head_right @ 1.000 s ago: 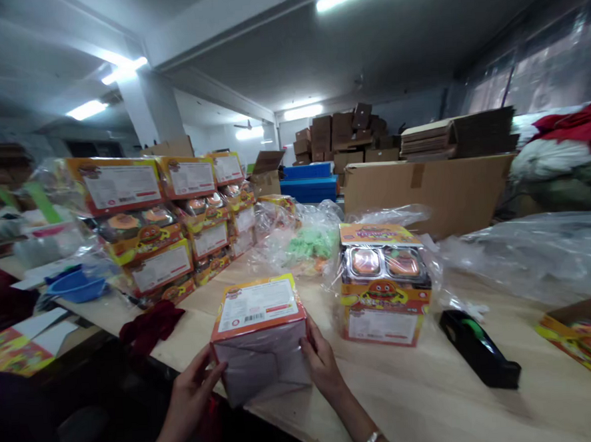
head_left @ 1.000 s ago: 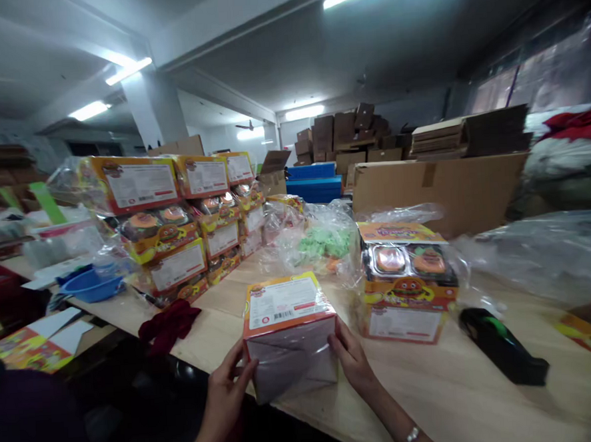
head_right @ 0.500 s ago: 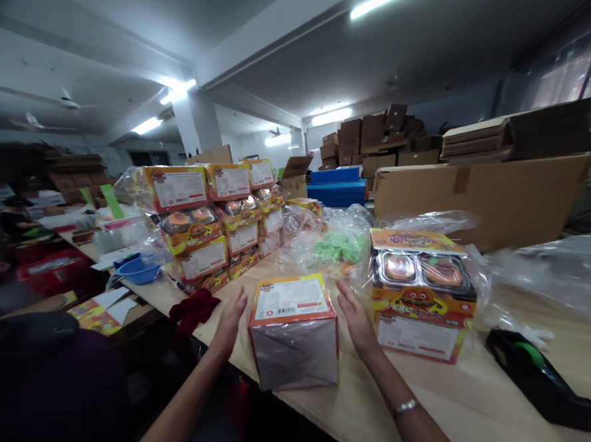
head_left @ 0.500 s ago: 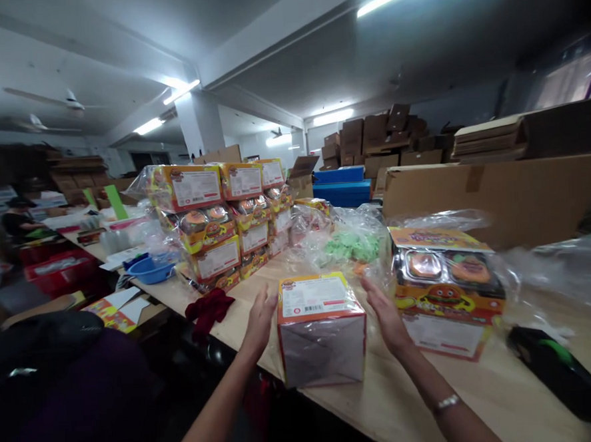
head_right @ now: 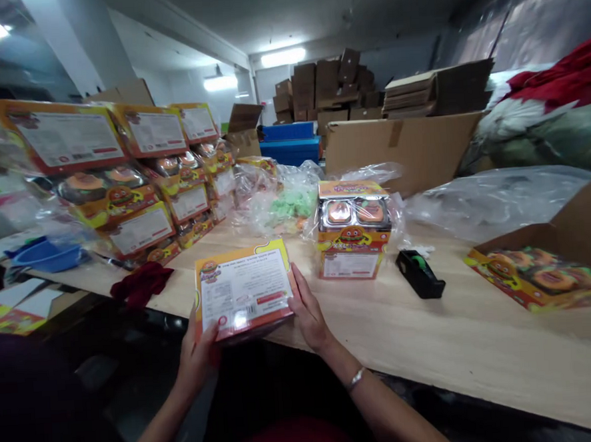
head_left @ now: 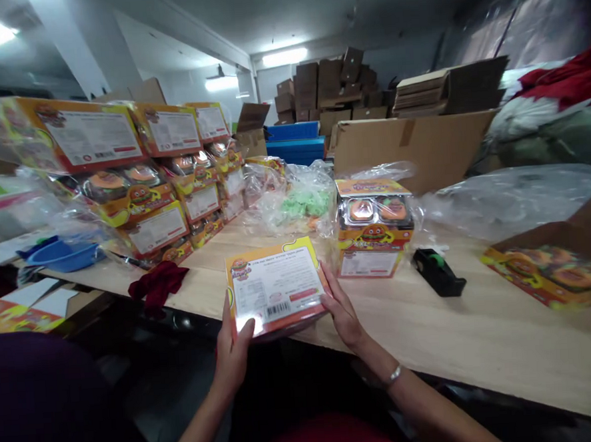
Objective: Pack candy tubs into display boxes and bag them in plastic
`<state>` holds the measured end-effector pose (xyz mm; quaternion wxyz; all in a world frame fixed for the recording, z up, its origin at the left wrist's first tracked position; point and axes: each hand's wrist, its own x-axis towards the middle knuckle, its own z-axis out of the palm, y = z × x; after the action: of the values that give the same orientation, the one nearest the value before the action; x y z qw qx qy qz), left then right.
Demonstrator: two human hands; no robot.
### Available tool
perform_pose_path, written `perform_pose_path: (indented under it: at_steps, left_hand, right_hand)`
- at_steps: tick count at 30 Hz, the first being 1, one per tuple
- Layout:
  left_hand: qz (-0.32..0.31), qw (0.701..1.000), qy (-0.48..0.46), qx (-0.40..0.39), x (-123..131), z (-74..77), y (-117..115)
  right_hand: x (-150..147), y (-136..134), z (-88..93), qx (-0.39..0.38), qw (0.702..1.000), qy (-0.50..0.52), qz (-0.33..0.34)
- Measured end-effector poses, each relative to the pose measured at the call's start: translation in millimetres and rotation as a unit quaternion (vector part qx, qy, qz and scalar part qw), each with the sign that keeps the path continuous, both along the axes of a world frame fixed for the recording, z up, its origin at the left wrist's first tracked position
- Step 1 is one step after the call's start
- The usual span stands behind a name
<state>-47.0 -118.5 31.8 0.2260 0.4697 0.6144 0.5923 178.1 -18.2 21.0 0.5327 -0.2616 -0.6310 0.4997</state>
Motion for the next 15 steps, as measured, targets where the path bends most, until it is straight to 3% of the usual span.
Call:
perform_pose_path:
  at_steps: [2,5,7,9,11,15]
  left_hand:
    - [0.000,0.998,0.060,0.022,5.6,-28.9,-24.4]
    - [-0.014,0.973,0.212,0.090,10.8,-85.3,-48.1]
    - [-0.043,0.949,0.300,0.091,9.2,-120.7,-45.7]
    - [-0.049,0.929,0.361,0.071,1.5,-144.2,-28.9]
    - [-0.029,0.916,0.396,0.053,-10.8,-152.1,-5.3]
    - [-0.031,0.911,0.411,0.003,-30.9,-139.9,24.7]
  right_hand:
    - [15.4,-24.1,-20.2,-0.033,0.999,-0.002,0.007]
    - [34.2,-41.3,-68.7,-0.096,0.995,0.001,-0.021]
    - [36.6,-35.1,-101.2,-0.141,0.990,0.007,-0.018]
    - [29.1,-18.1,-121.1,-0.163,0.986,0.007,-0.026]
    - [16.2,3.0,-124.1,-0.151,0.987,0.001,-0.051]
    - [1.2,37.1,-106.3,-0.097,0.995,-0.028,-0.020]
